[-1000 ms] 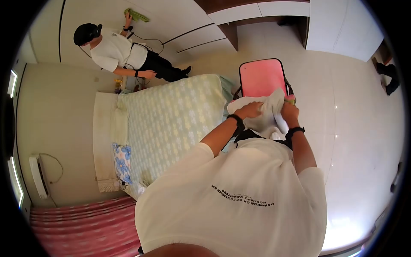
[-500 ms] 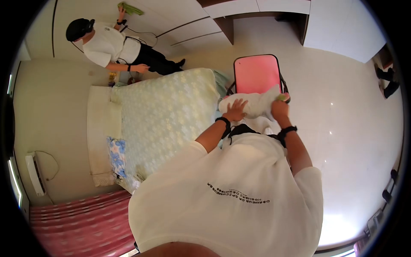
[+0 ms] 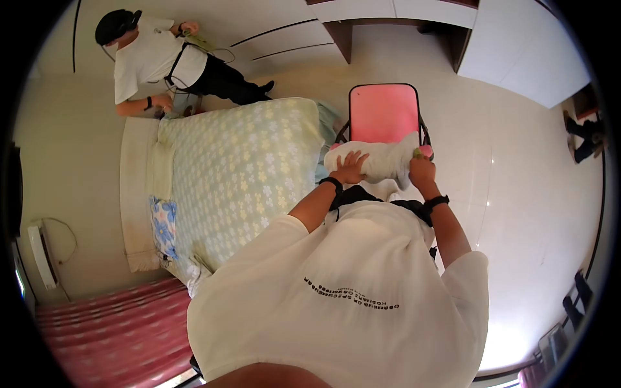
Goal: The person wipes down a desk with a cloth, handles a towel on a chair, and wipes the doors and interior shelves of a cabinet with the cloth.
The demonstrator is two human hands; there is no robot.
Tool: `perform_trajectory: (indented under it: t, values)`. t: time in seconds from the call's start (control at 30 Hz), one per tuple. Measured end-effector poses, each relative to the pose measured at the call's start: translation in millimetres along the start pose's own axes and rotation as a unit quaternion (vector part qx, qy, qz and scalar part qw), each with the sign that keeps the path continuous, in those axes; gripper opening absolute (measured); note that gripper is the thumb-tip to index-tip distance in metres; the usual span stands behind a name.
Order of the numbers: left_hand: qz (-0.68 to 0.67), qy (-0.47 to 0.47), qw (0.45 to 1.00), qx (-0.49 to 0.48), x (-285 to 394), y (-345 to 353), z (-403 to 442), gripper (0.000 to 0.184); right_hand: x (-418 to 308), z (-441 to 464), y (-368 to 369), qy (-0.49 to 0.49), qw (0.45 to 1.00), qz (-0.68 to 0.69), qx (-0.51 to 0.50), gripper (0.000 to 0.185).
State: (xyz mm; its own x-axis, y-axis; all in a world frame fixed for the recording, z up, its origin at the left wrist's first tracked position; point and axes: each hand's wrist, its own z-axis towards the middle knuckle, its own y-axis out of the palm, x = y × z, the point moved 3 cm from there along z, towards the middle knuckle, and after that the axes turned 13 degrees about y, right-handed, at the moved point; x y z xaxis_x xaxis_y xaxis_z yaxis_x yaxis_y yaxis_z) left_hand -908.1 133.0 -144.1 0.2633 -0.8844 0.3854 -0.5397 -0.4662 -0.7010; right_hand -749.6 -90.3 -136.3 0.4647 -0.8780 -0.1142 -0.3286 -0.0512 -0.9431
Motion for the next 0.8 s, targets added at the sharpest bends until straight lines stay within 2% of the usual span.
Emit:
perform_trajectory:
  t: [0.07, 0.1, 0.17, 0.2, 0.23, 0.3, 0.33, 0.5, 0.63, 0.7, 0.73, 0.8]
  values:
    - [-0.002, -0.001, 1.000, 0.004, 0, 0, 1, 0.087, 14, 7, -5, 0.048, 0.996, 0.061, -0.043, 0.015]
    - [0.000, 0.002, 1.000, 0.001, -1, 1, 0, 0.087, 18, 3, -20, 0.044, 0.998, 0.041, -0.018, 0.016]
    - [0.001, 0.001, 1.000, 0.007, -4, 4, -4, 0.086, 25, 8, -28, 0.045, 0.996, 0.071, -0.043, 0.016]
    - [0.000, 0.006, 1.000, 0.011, -4, 4, -4, 0.086, 21, 9, -24, 0.057, 0.994, 0.090, -0.017, 0.014]
    - [-0.001, 0.013, 1.000, 0.015, -2, 3, 0, 0.085, 15, 11, -13, 0.057, 0.994, 0.088, -0.019, 0.014]
    - [-0.007, 0.011, 1.000, 0.006, -1, 1, 1, 0.086, -5, 7, -2, -0.032, 0.998, -0.057, 0.021, 0.012]
    - [-0.008, 0.006, 1.000, -0.004, -2, 2, 1, 0.086, -11, 5, 1, -0.046, 0.996, -0.071, -0.001, 0.011]
    - [-0.021, 0.023, 0.999, 0.002, -6, 1, -2, 0.086, 6, -5, -15, -0.024, 0.999, 0.016, 0.015, 0.014]
    - [-0.044, 0.051, 0.997, 0.025, -9, -3, -3, 0.084, 40, 10, -9, 0.030, 0.999, -0.018, -0.005, 0.020]
    - [-0.058, 0.075, 0.994, 0.044, -16, -5, -2, 0.083, 50, 18, 2, 0.102, 0.993, 0.053, -0.039, 0.020]
    - [-0.069, 0.100, 0.991, 0.062, -21, -6, -5, 0.082, 46, 18, 5, 0.097, 0.993, 0.054, -0.042, 0.020]
    - [-0.069, 0.090, 0.990, 0.080, -31, -11, -10, 0.083, 36, 21, 1, 0.056, 0.998, -0.036, -0.012, 0.016]
